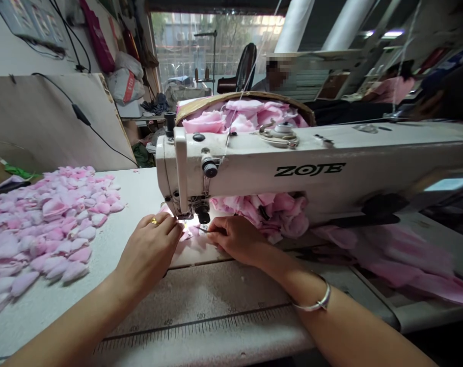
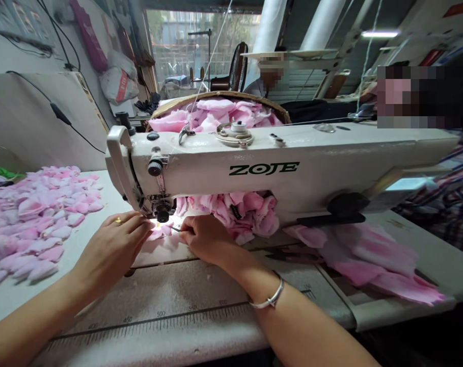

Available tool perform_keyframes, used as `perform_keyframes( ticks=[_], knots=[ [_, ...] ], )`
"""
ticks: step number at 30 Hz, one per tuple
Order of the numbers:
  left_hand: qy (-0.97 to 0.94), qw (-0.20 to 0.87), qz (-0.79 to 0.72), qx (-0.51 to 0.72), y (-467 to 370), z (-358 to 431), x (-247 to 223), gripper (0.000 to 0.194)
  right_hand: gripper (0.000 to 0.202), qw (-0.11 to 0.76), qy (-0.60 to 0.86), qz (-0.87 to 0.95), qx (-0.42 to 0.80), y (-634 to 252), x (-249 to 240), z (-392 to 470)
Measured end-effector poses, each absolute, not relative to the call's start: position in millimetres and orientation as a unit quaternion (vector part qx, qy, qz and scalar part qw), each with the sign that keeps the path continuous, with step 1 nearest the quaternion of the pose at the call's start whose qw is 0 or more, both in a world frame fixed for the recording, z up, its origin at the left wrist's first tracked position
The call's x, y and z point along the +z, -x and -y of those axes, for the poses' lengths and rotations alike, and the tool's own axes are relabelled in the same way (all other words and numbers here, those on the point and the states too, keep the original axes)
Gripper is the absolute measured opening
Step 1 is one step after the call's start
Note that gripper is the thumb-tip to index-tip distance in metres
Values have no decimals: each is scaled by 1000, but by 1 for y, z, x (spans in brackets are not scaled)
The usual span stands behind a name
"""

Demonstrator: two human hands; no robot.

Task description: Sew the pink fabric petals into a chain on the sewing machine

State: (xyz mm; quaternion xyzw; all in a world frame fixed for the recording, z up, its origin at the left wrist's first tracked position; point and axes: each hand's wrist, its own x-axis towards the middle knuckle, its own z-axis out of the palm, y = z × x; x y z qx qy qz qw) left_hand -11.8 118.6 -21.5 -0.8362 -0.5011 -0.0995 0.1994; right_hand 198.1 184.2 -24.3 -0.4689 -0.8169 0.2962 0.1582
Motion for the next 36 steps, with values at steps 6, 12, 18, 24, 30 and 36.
perform_keyframes(
  ticks=[6,12,18,24,30,36],
  knots=[
    [808,245,533,-46,7,-131,-26,15,17,125,460,806,352,-200,-25,-190],
    [857,265,438,-64,15,-129,-40,14,19,97,433,804,396,-198,-24,-191],
    [861,197,449,-133,27,-131,-49,16,11,98,412,804,417,-194,-20,-190],
    [845,127,486,-184,34,-137,-53,13,14,119,426,824,353,-178,-19,-190],
    [836,108,493,-218,34,-140,-54,8,16,111,479,828,270,-164,-22,-186],
    [854,115,466,-199,31,-139,-54,7,16,93,495,827,251,-165,-25,-183]
  ],
)
